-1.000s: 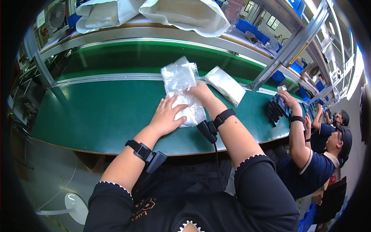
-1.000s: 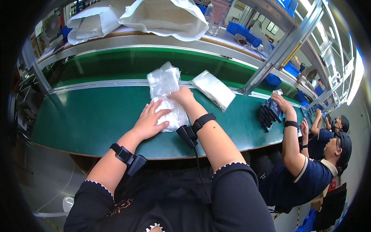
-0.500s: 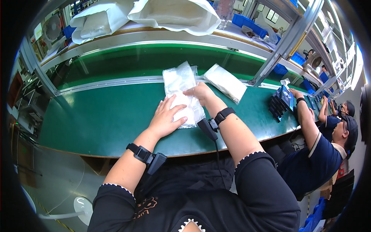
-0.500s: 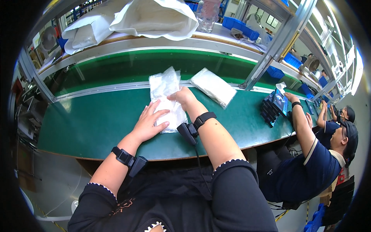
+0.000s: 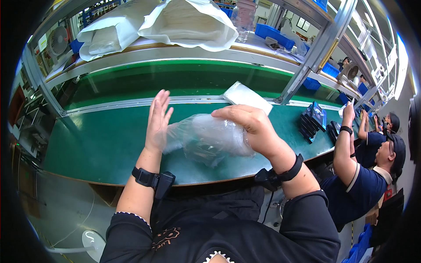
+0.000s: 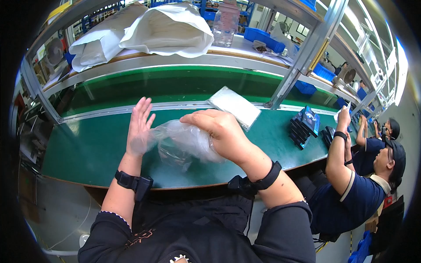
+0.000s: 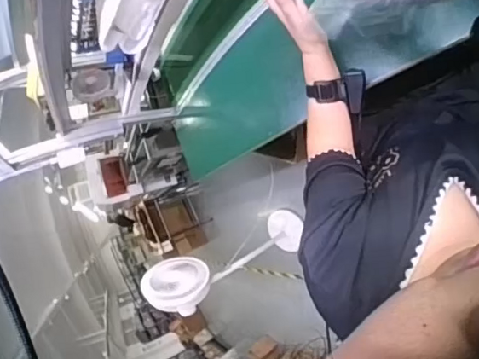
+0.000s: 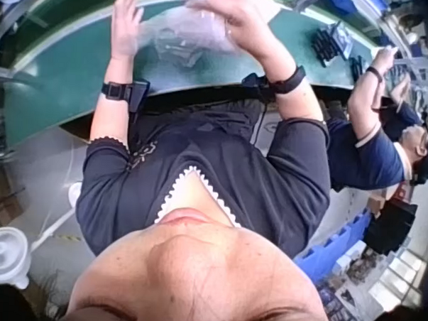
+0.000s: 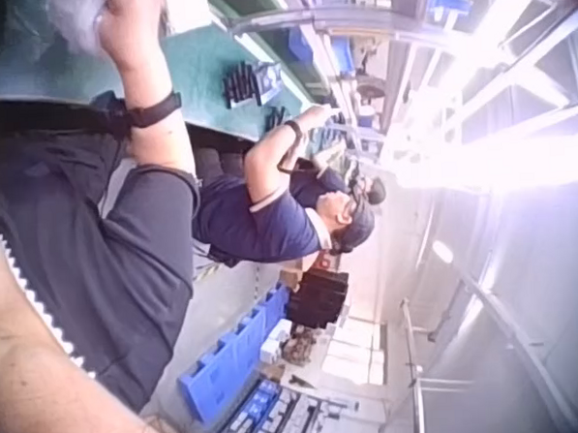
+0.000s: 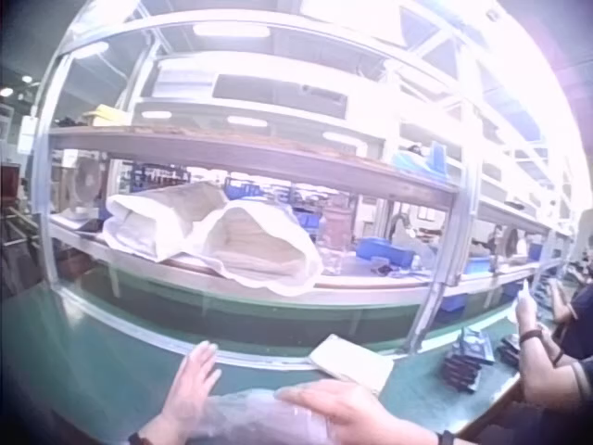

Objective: Handling, inspecting, and packaging various components and labels on an assembly line.

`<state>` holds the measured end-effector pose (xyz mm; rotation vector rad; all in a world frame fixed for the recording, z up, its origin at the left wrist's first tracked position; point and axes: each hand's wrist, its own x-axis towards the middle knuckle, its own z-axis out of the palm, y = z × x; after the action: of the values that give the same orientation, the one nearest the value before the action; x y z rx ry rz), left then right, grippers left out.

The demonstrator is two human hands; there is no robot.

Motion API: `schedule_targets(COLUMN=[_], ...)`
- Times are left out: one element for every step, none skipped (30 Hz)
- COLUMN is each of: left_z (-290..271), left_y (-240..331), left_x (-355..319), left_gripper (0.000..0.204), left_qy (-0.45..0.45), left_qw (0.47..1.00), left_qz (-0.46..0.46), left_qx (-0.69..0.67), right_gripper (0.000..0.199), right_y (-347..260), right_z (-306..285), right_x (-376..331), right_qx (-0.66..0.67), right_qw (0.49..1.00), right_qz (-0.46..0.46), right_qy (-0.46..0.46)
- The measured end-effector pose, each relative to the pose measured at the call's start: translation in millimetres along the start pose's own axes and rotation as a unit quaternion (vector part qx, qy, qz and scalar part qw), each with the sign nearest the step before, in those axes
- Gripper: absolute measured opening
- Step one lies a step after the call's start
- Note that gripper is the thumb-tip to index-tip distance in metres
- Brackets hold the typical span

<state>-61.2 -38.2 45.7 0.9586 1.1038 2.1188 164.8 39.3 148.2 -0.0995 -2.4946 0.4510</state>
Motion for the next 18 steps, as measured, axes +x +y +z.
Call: schedule_targets(left_z=[9, 14, 14, 16, 24, 32, 38, 41, 40, 40, 41, 42, 44, 48, 52, 54, 57, 60], left_y=[12, 18, 17, 27, 34, 39, 43, 45, 45, 42, 39, 36, 34, 32, 32, 34, 34, 35], left_x=[-3, -3, 3, 0, -5, -12, -18, -23, -27, -31, -37, -44, -50, -55, -57, -56, -53, -51], left_gripper=[0.070, 0.072, 0.079, 0.084, 0.089, 0.094, 0.094, 0.095, 0.094, 0.090, 0.086, 0.082, 0.082, 0.074, 0.067, 0.067, 0.059, 0.052], left_qy=[-0.079, -0.158, -0.216, -0.259, -0.289, -0.318, -0.333, -0.347, -0.334, -0.349, -0.337, -0.325, -0.324, -0.265, -0.204, -0.204, -0.183, -0.162], left_qw=[0.996, 0.986, 0.973, 0.962, 0.954, 0.944, 0.935, 0.925, 0.924, 0.920, 0.922, 0.924, 0.925, 0.937, 0.944, 0.945, 0.953, 0.960], left_qz=[-0.007, -0.015, -0.039, -0.062, -0.074, -0.086, -0.121, -0.155, -0.185, -0.173, -0.184, -0.193, -0.191, -0.217, -0.242, -0.238, -0.226, -0.214], left_qx=[-0.026, -0.051, -0.070, -0.065, -0.029, 0.008, 0.006, 0.005, -0.010, -0.035, -0.044, -0.054, -0.052, -0.072, -0.092, -0.090, -0.088, -0.085], right_gripper=[0.035, 0.034, 0.030, 0.030, 0.031, 0.034, 0.034, 0.034, 0.034, 0.034, 0.032, 0.032, 0.031, 0.029, 0.025, 0.025, 0.025, 0.025], right_y=[4, 4, 1, -6, -9, -11, -13, -14, -15, -16, -10, -6, -4, -3, -3, 3, 13, 20], right_z=[4, 7, 7, 9, 9, 9, 7, 8, 9, 10, 15, 20, 29, 37, 44, 49, 52, 51], right_x=[-3, -5, -8, -8, -11, -13, -15, -15, -15, -15, -19, -21, -21, -20, -17, -14, -11, -5], right_qx=[0.016, 0.033, 0.062, 0.067, 0.084, 0.101, 0.093, 0.094, 0.098, 0.102, 0.143, 0.143, 0.233, 0.321, 0.377, 0.379, 0.444, 0.507], right_qw=[0.999, 0.998, 0.997, 0.997, 0.995, 0.993, 0.993, 0.993, 0.990, 0.984, 0.975, 0.975, 0.947, 0.908, 0.878, 0.878, 0.842, 0.799], right_qz=[-0.020, -0.040, -0.028, -0.032, -0.032, -0.033, -0.038, -0.039, -0.034, -0.030, -0.008, -0.011, 0.020, 0.049, 0.083, 0.078, 0.123, 0.166], right_qy=[0.020, 0.040, 0.032, 0.033, 0.040, 0.046, 0.055, 0.057, 0.100, 0.143, 0.171, 0.173, 0.220, 0.265, 0.282, 0.281, 0.280, 0.276])
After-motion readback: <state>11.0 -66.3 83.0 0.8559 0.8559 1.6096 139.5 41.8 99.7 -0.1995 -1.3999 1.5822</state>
